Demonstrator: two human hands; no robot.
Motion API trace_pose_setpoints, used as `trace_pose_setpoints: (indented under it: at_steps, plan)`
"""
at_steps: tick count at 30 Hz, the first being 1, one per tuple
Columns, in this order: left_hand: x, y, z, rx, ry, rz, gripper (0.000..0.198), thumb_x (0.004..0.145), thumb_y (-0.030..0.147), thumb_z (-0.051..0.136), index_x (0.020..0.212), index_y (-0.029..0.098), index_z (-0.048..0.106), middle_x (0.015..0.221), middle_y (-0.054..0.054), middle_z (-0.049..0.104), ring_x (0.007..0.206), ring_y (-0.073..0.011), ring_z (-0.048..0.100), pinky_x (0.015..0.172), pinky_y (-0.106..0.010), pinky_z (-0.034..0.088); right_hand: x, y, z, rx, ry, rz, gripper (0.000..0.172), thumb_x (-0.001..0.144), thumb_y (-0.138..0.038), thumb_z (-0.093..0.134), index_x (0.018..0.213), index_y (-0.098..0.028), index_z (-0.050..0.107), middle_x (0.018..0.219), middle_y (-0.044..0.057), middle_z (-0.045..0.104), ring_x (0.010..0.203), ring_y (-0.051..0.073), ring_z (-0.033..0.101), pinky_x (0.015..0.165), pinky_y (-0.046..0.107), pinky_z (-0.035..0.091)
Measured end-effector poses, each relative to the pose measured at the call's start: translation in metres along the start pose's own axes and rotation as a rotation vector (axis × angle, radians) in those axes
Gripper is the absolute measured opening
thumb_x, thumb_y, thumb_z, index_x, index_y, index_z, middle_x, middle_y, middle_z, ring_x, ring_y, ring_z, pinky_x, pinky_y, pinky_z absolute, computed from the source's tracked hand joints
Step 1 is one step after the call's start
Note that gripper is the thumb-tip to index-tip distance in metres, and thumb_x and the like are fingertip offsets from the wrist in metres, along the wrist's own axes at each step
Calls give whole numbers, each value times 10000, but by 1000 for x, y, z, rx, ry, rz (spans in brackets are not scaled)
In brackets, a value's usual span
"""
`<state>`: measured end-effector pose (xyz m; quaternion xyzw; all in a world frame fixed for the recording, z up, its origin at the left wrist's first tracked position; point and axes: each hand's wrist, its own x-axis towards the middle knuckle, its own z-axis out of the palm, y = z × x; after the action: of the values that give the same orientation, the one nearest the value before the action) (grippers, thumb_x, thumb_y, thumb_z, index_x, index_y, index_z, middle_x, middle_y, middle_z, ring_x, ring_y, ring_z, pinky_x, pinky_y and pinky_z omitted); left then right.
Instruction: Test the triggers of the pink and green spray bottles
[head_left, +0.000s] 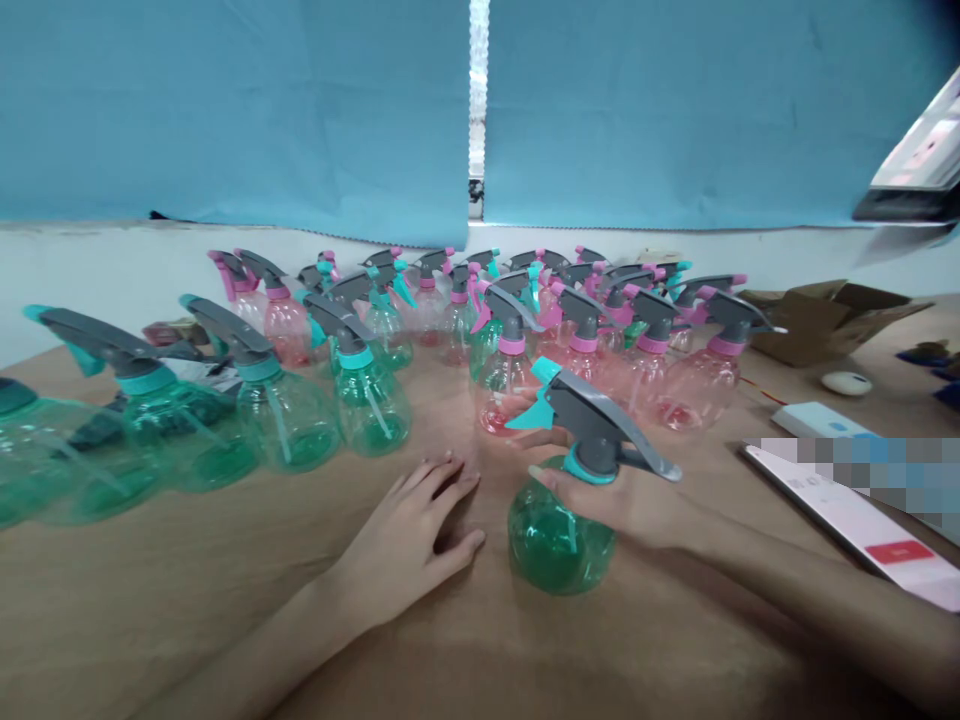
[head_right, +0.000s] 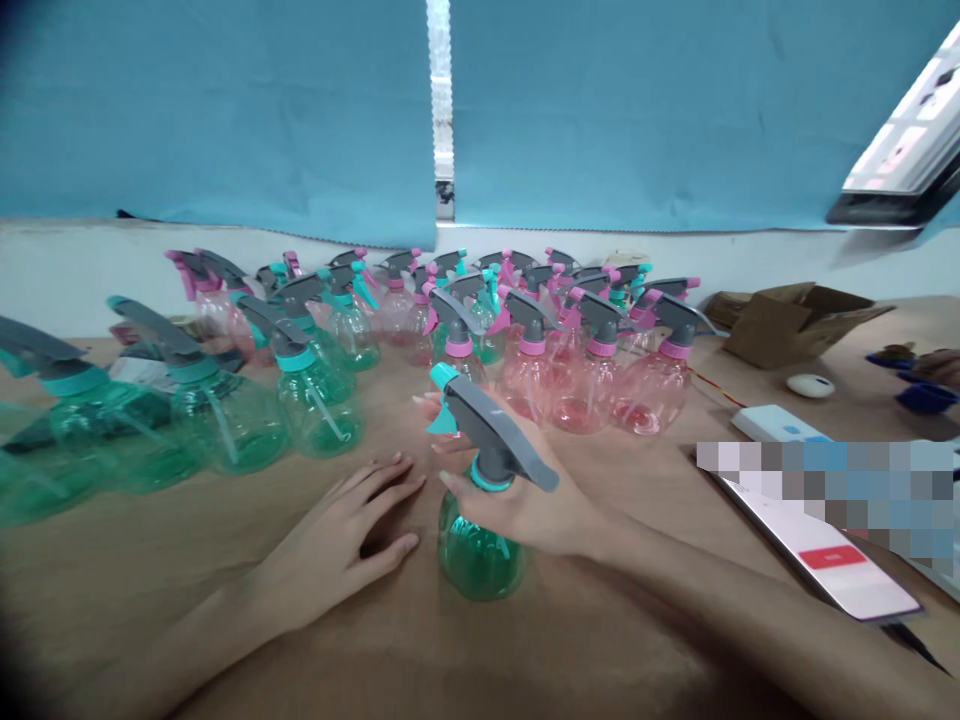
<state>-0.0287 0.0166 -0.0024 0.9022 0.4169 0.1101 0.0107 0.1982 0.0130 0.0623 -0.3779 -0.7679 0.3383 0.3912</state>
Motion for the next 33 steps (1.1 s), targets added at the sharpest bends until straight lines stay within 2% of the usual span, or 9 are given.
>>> trace_pose_setpoints:
  at_steps: [2,8,14,20,26,30,33]
  plan:
    - [0,0,0,-2,1,0,509,889,450,469,1323,189,423,1375,-107,421,1289,-267,324,1041,-446,274,0,1,1,18,2,-8,123,774,-278,520,729,-261,633,919,19,678,1007,207,613,821,347,535]
    - [-1,0,1,-25,42,10,494,887,448,472,1321,215,425,1365,-92,435,1275,-279,344,1027,-454,292,1,5,0,-12,5,-34,143,786,-268,495,707,-243,611,967,38,655,897,193,642,794,364,539]
    - [-1,0,0,-8,9,0,511,892,453,463,1331,197,413,1376,-102,419,1291,-270,316,1039,-448,277,0,10,2,16,20,-26,105,781,-275,515,773,-240,614,975,43,645,908,187,633,827,357,526]
    - [-1,0,0,-15,21,5,505,890,451,468,1329,207,415,1370,-94,430,1285,-272,327,1030,-445,291,1,5,1,-1,10,-54,111,779,-244,502,742,-246,606,964,25,651,891,178,633,814,342,530]
    - [-1,0,0,-19,29,6,512,885,450,474,1336,216,406,1373,-88,425,1284,-270,329,1038,-444,282,0,8,1,-9,31,-21,107,768,-282,516,743,-250,615,906,24,640,806,164,636,740,319,547]
    - [-1,1,1,-13,20,8,503,888,445,474,1326,203,419,1370,-97,427,1281,-270,332,1035,-447,286,0,4,-1,-26,4,-19,93,773,-261,507,758,-250,599,917,18,645,856,171,632,786,327,535]
    - [-1,0,1,-5,15,14,506,892,450,467,1331,206,411,1377,-99,418,1284,-269,328,1036,-449,281,-1,-5,-5,-103,11,6,88,751,-218,503,739,-253,584,779,-7,646,779,165,639,733,318,550]
